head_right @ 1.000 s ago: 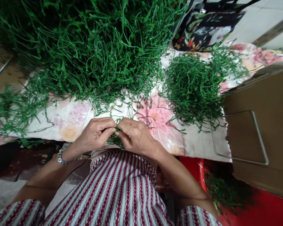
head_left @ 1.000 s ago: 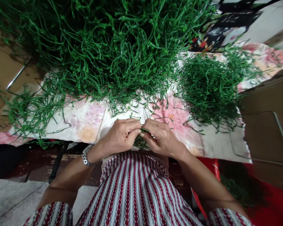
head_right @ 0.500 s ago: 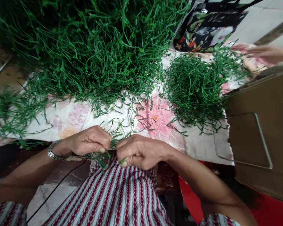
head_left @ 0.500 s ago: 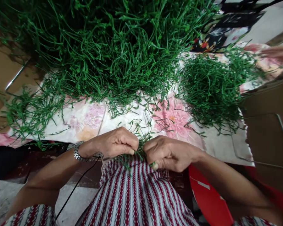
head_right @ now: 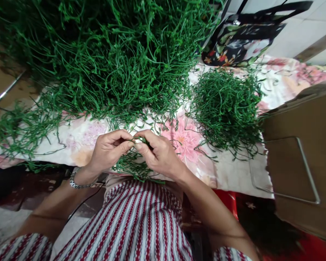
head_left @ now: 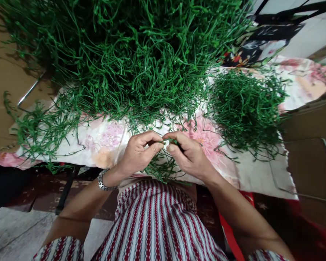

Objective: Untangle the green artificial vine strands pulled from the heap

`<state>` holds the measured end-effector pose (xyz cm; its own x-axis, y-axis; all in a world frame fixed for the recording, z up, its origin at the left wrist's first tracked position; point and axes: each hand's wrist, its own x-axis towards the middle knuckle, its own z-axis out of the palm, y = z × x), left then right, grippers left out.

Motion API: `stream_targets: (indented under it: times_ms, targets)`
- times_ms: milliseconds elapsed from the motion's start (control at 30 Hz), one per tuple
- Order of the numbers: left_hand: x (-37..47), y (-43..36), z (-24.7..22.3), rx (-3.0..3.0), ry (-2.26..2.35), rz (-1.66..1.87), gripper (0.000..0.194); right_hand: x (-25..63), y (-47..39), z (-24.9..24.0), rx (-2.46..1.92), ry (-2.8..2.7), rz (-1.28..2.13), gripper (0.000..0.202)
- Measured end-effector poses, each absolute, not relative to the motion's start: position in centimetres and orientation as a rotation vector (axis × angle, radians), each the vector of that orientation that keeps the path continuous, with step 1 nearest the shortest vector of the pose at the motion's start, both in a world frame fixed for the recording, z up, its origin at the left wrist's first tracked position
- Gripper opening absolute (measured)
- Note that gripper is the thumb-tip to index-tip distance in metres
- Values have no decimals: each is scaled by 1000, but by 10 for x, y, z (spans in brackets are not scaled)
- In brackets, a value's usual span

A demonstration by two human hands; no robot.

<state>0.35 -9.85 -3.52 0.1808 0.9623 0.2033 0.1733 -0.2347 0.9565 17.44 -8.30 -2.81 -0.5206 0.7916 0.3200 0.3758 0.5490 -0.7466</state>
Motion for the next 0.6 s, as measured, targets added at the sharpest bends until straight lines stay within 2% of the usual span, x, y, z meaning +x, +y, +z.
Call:
stream_targets:
  times_ms: [100,267,400,600]
  targets:
    - [6,-102,-38,1650,1130,1258,4,169,-86,-37,-910,-2189,864,24]
    - [8,-105,-40,1682,1096,1366,7,165,-90,-40,-921,-2114,925,13]
    - [9,-104,-42,1427,1061,1371,2,164,-91,-43,-887,-1956,984,23]
    - [10,-100,-49,1127,847,1290,1,167,-89,-45,-815,-1957,1250,9]
